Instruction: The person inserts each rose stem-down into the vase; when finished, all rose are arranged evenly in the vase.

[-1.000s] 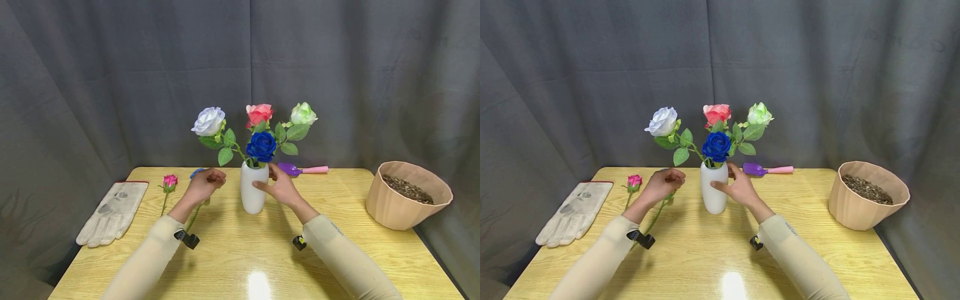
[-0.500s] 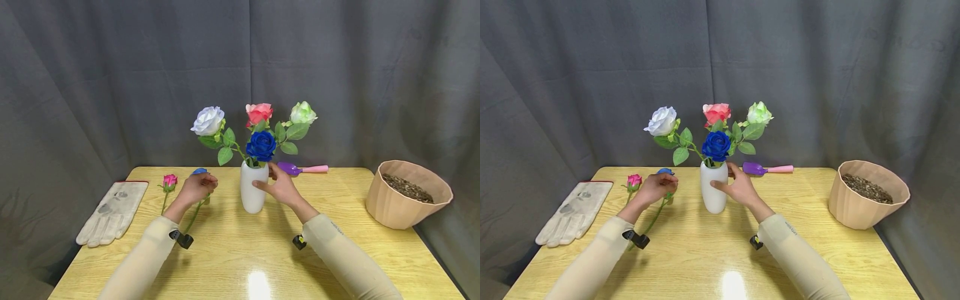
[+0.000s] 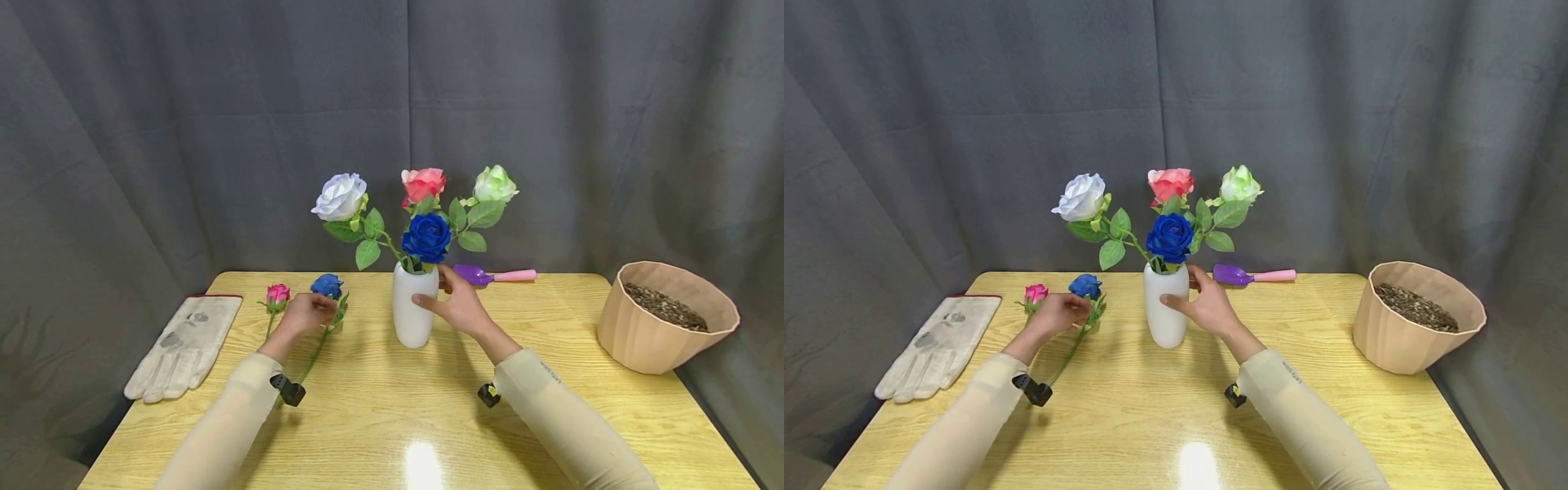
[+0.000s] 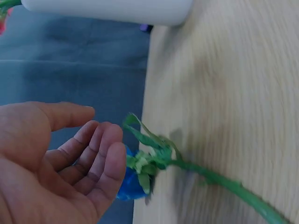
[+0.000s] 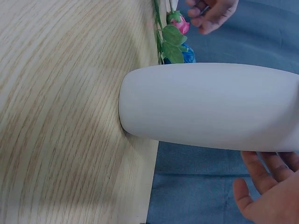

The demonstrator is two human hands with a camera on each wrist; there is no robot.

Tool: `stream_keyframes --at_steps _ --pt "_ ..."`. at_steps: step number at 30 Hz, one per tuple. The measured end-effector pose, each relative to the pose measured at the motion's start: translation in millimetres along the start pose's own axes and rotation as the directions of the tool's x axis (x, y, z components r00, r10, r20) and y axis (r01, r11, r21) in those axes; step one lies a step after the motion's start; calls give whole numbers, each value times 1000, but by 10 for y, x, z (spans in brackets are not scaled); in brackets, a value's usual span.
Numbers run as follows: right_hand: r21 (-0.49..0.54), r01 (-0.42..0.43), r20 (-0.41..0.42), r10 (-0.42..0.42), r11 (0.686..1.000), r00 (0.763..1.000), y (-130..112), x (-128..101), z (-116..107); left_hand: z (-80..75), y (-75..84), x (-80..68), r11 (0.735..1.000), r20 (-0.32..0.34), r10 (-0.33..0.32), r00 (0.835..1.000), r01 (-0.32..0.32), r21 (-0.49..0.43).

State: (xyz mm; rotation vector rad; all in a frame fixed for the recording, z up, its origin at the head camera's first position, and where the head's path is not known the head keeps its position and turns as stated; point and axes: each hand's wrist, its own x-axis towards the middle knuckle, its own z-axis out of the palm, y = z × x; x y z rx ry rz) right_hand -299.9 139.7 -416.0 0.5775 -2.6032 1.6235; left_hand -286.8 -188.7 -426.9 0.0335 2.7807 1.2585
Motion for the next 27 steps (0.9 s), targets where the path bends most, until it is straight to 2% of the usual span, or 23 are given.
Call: stream_keyframes --at_steps 5,9,17,27 --pt "-1 2 6 -1 1000 1000 -8 -7 1 -10 -124 19 995 15 -54 998 53 79" --pt "-6 -2 6 2 1000 1000 -15 -16 -5 -7 -187 25 993 37 -78 996 74 95" --pt "-10 0 2 0 1000 1000 -18 -20 -12 14 -219 8 990 52 -124 991 119 77" --pt "-7 2 4 -2 1000 1000 -24 -18 -11 39 -233 -1 970 61 -173 983 159 183"
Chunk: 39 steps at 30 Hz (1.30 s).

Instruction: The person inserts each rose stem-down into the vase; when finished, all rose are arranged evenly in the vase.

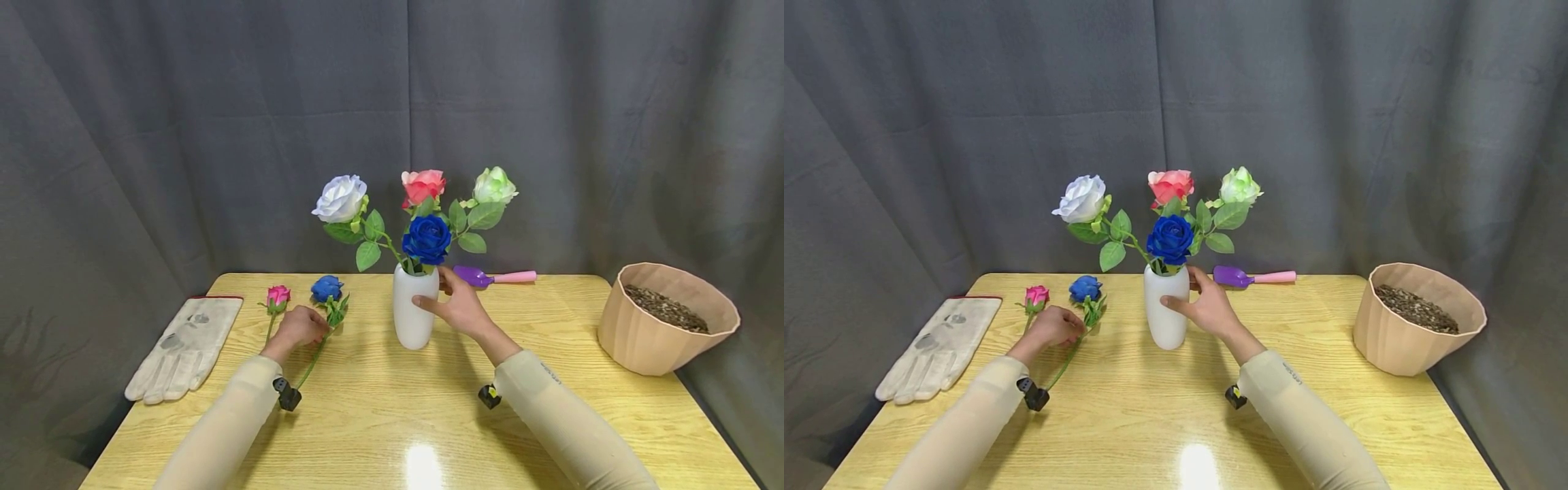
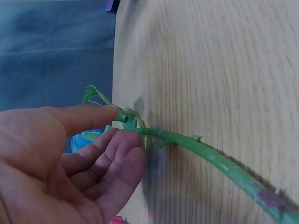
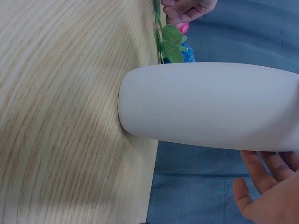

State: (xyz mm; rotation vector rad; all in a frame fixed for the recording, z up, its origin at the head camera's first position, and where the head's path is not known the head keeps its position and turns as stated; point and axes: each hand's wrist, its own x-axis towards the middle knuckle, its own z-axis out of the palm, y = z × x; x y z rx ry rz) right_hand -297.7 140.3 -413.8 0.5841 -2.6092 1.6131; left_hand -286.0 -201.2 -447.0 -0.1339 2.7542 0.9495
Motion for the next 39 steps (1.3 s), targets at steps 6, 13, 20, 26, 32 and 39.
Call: stream_keyframes --at_steps 6,13,20,26,32,39 --pt "-4 -4 -2 4 1000 1000 17 15 4 3 -7 -7 998 5 -36 999 36 53" --pt "-7 -8 2 8 1000 1000 14 11 0 34 -51 -23 997 36 -27 999 24 73" --pt "5 -12 5 12 1000 1000 8 10 1 80 -71 -16 998 21 -13 1000 11 64" --pt "0 -13 -2 13 1000 1000 12 12 2 82 -50 -28 997 16 -11 1000 10 71" --pt "15 -19 2 19 1000 1000 21 11 5 56 -37 -41 998 45 -20 999 17 62" --pt "0 -21 1 21 1000 1000 23 7 5 -5 -33 -71 999 60 -10 998 12 -33"
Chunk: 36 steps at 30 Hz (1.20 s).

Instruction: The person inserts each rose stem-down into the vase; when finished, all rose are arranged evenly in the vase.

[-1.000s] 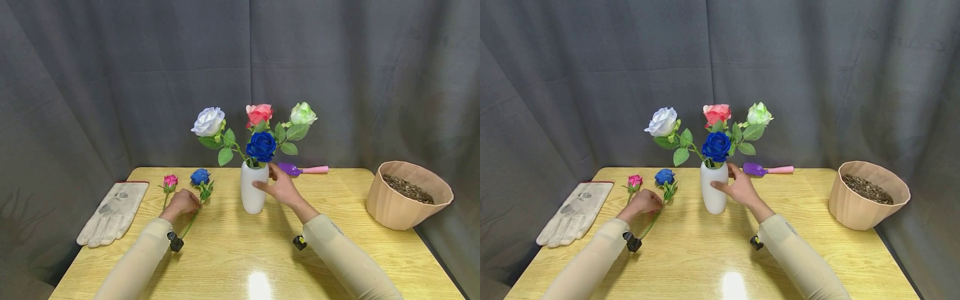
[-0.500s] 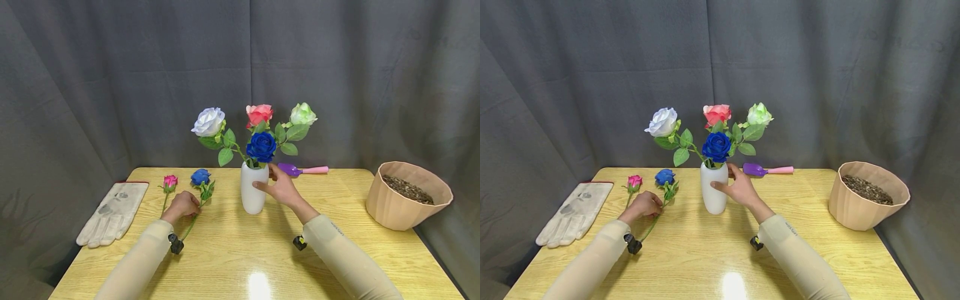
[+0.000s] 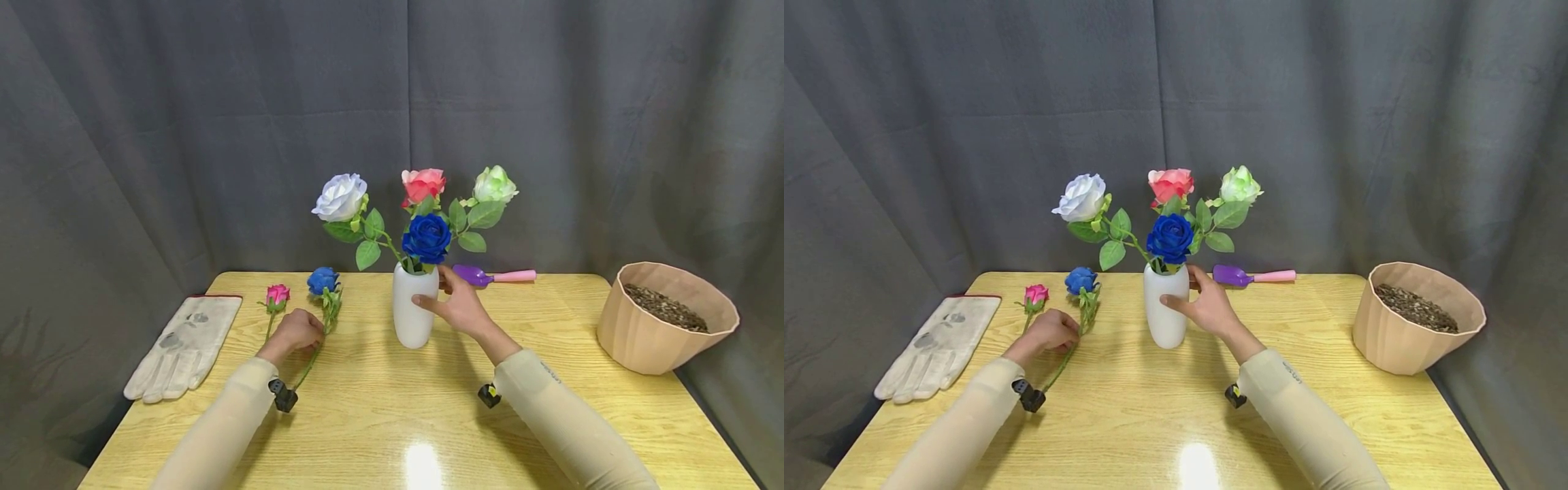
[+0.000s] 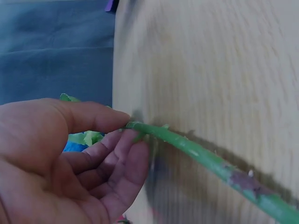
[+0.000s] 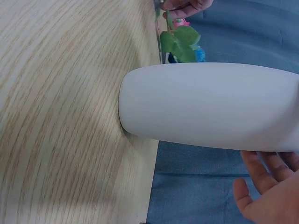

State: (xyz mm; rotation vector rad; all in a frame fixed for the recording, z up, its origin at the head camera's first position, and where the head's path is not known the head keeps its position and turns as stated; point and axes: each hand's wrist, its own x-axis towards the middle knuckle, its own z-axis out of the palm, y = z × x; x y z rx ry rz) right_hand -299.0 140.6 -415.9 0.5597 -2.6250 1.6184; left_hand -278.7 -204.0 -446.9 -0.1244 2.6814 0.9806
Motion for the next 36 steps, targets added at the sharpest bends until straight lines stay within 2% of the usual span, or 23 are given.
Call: stream_keyframes --at_steps 7,14,20,26,31,36 --pt "-11 11 -4 -11 1000 1000 -29 -3 -9 -98 60 -21 989 10 38 999 -36 -140" --pt "-14 4 -2 -4 1000 1000 -17 -14 -5 -215 155 -109 969 47 108 993 -95 -229" --pt "-11 0 -2 0 1000 1000 -19 -18 -3 -258 225 -139 954 -7 74 997 -73 -290" --pt "6 -3 3 3 1000 1000 -16 -20 3 -310 281 -192 921 -30 99 995 -103 -377" --pt "11 -8 3 8 1000 1000 -10 -11 3 -381 341 -235 877 -67 132 989 -148 -457" --pt "-4 2 1 -2 1000 1000 -12 -8 0 -445 407 -285 831 -114 128 985 -169 -530"
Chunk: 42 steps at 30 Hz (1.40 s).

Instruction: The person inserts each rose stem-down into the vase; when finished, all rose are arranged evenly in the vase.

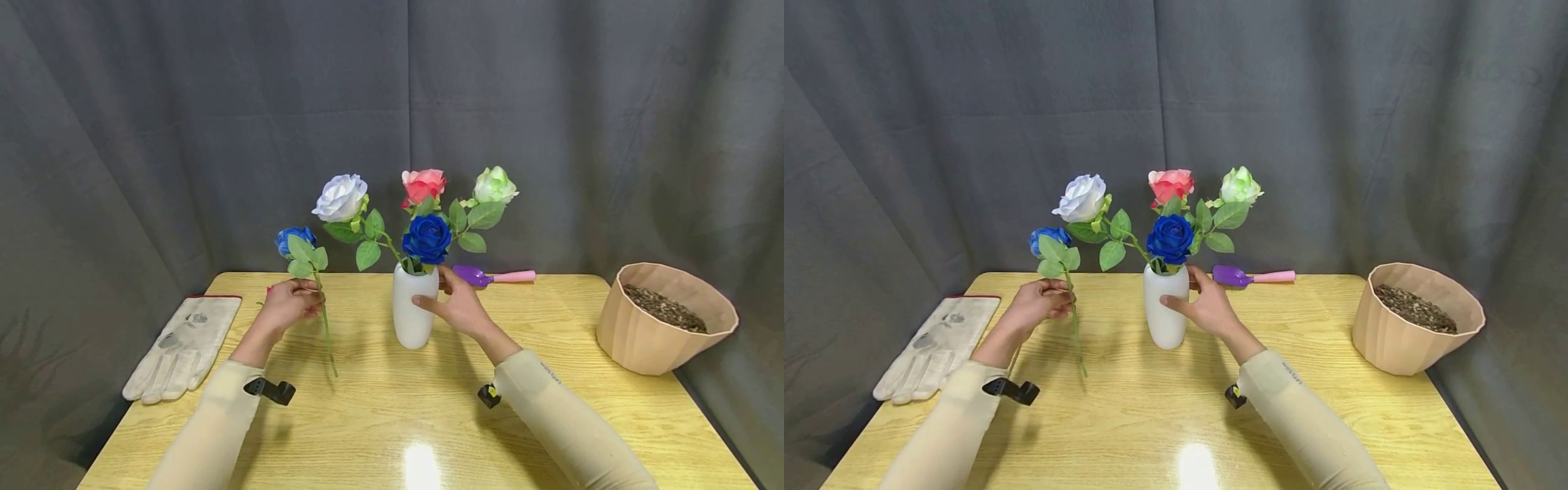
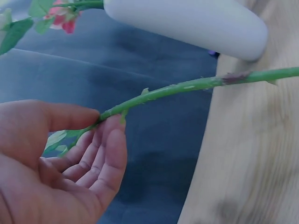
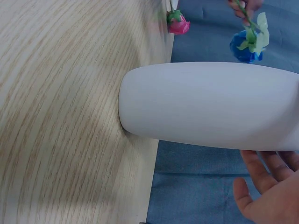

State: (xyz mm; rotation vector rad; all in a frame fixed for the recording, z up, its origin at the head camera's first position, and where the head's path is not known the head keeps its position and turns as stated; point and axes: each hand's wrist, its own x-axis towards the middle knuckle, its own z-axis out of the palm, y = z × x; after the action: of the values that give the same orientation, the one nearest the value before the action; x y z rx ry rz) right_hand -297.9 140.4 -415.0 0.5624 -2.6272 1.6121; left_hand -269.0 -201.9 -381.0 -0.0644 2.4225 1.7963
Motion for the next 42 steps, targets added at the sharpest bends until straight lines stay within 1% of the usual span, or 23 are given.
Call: stream_keyframes --at_steps 5,10,15,19,25,28,33,39,42 --pt "11 -3 -2 3 1000 1000 -6 -9 2 -2 80 -76 996 -42 34 999 -38 -84" --pt "16 -7 -2 7 1000 1000 1 -10 10 5 147 -127 982 -97 41 994 -58 -179" --pt "11 -3 -2 3 1000 1000 11 -11 12 20 223 -146 962 -151 48 987 -87 -260" --pt "8 3 -1 -3 1000 1000 11 -13 8 34 279 -182 943 -182 61 981 -116 -311" --pt "4 -6 -3 6 1000 1000 15 -7 13 69 344 -229 919 -236 88 968 -170 -355" --pt "1 -6 -4 6 1000 1000 13 -8 12 97 371 -252 900 -264 103 959 -202 -385" --pt "-7 -2 -8 2 1000 1000 1 -2 8 152 407 -289 854 -313 131 941 -268 -446" --pt "-3 -1 -3 1 1000 1000 0 2 3 238 451 -332 812 -357 151 922 -322 -487" --pt "3 3 -1 -3 1000 1000 8 3 5 291 468 -348 788 -382 167 909 -356 -503"
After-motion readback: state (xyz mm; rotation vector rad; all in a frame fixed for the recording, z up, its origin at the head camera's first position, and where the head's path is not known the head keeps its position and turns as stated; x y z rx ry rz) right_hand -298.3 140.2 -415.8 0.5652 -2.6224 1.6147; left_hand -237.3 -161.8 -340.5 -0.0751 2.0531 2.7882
